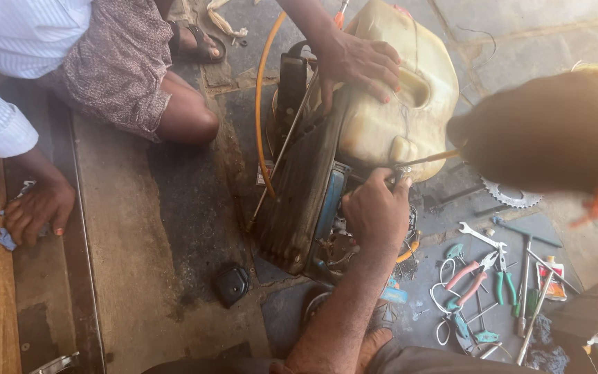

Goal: The person repairs a small internal combustion engine by disconnecting wires, removing the fuel tank, and using a screwdriver to adjust components on the engine block.

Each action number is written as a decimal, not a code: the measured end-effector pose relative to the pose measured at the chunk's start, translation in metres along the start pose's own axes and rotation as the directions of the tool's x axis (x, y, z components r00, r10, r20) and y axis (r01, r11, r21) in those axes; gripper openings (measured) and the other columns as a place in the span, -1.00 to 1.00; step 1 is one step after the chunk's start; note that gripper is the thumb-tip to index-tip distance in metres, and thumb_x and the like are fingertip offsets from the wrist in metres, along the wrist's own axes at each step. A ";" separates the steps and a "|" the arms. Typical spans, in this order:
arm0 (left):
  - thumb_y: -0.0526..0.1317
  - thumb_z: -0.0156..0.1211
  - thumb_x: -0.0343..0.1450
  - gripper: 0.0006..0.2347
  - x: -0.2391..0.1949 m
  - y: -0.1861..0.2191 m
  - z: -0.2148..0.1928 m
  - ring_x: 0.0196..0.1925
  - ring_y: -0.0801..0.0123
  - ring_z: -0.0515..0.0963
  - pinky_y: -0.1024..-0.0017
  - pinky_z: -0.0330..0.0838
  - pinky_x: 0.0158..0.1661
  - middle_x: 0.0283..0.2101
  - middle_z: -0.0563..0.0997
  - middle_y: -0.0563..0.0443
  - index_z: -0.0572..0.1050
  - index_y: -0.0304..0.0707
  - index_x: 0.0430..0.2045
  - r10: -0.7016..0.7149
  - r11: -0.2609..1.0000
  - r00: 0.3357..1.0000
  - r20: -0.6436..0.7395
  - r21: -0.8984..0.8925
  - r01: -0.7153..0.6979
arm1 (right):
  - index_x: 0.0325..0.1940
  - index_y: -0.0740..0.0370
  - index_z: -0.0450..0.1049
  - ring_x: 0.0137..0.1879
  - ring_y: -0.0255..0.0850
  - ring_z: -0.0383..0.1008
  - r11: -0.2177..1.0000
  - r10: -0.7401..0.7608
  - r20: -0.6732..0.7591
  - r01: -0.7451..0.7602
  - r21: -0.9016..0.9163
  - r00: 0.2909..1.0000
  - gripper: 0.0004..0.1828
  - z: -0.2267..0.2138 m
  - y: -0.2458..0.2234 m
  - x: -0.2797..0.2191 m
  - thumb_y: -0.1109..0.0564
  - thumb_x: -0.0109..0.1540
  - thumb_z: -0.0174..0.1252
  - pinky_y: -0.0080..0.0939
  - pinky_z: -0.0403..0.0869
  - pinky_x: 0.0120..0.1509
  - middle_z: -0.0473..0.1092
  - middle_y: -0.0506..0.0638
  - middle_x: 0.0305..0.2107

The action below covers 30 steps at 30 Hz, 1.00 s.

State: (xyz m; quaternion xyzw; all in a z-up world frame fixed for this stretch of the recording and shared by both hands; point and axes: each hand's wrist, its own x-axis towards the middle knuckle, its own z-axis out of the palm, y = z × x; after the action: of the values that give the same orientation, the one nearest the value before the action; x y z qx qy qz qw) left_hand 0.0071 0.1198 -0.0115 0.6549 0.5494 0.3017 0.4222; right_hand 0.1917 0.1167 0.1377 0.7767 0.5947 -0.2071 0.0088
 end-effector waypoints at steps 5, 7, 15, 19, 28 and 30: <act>-0.01 0.28 0.40 -0.70 0.005 -0.001 0.001 -0.21 0.09 0.67 0.11 0.30 0.05 -0.36 0.71 -0.07 0.55 -0.12 -0.11 -0.036 0.999 0.997 0.066 0.021 0.034 | -0.06 -0.05 0.54 -0.19 -0.22 0.61 0.956 0.030 0.161 0.018 -0.291 0.987 -0.69 -0.005 0.024 0.037 0.17 0.12 0.25 -0.06 0.60 -0.18 0.51 -0.26 -0.34; 0.00 0.26 0.41 -0.71 0.005 -0.001 0.001 -0.21 0.11 0.68 0.13 0.30 0.06 -0.37 0.71 -0.06 0.53 -0.10 -0.09 -0.048 0.999 0.995 0.082 0.028 0.046 | -0.14 -0.07 0.54 -0.17 -0.20 0.60 0.804 -0.040 0.141 0.116 -0.583 0.989 -0.80 -0.010 -0.011 0.018 0.13 0.15 0.22 -0.07 0.58 -0.14 0.51 -0.22 -0.35; -0.04 0.26 0.40 -0.73 0.005 -0.004 0.006 -0.22 0.21 0.70 0.15 0.26 0.12 -0.40 0.71 0.01 0.52 -0.11 -0.09 0.001 1.000 0.998 0.058 -0.004 0.000 | -0.39 0.08 0.51 -0.15 -0.11 0.57 0.008 -0.531 0.439 0.523 -0.852 0.724 -0.93 -0.014 -0.108 -0.049 0.13 0.18 0.15 -0.04 0.50 -0.11 0.47 -0.07 -0.42; -0.06 0.30 0.37 -0.73 0.003 -0.008 0.004 -0.22 0.18 0.70 0.16 0.29 0.08 -0.34 0.72 0.03 0.55 -0.12 -0.13 0.030 0.999 1.000 0.005 -0.014 -0.030 | -0.25 0.12 0.47 -0.16 -0.11 0.59 0.339 -0.537 0.120 0.344 -0.875 0.835 -0.92 -0.022 -0.102 -0.054 0.10 0.21 0.13 -0.06 0.52 -0.13 0.49 -0.05 -0.42; -0.06 0.33 0.34 -0.70 0.007 -0.015 0.003 -0.06 0.16 0.68 0.18 0.31 0.14 -0.20 0.73 -0.03 0.59 -0.12 -0.11 0.006 0.999 0.999 0.051 -0.040 -0.004 | -0.17 0.05 0.55 -0.12 0.06 0.56 0.723 -0.133 -0.047 0.065 -0.688 0.990 -0.53 -0.062 -0.097 -0.028 -0.34 0.15 0.28 0.09 0.51 -0.05 0.53 0.04 -0.34; -0.07 0.32 0.34 -0.70 0.007 -0.015 0.003 -0.05 0.17 0.67 0.19 0.32 0.15 -0.19 0.73 -0.02 0.58 -0.11 -0.09 0.000 0.999 0.999 0.049 -0.038 0.002 | -0.18 0.07 0.60 -0.10 0.06 0.57 0.775 -0.030 -0.105 -0.043 -0.630 0.994 -0.46 -0.069 -0.101 -0.030 -0.41 0.12 0.31 0.11 0.52 -0.03 0.57 0.05 -0.36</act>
State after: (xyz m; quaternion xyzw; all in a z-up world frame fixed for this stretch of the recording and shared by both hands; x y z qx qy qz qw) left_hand 0.0043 0.1263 -0.0270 0.6538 0.5334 0.2958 0.4478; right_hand 0.1131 0.1361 0.2341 0.7408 0.6268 0.0470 0.2370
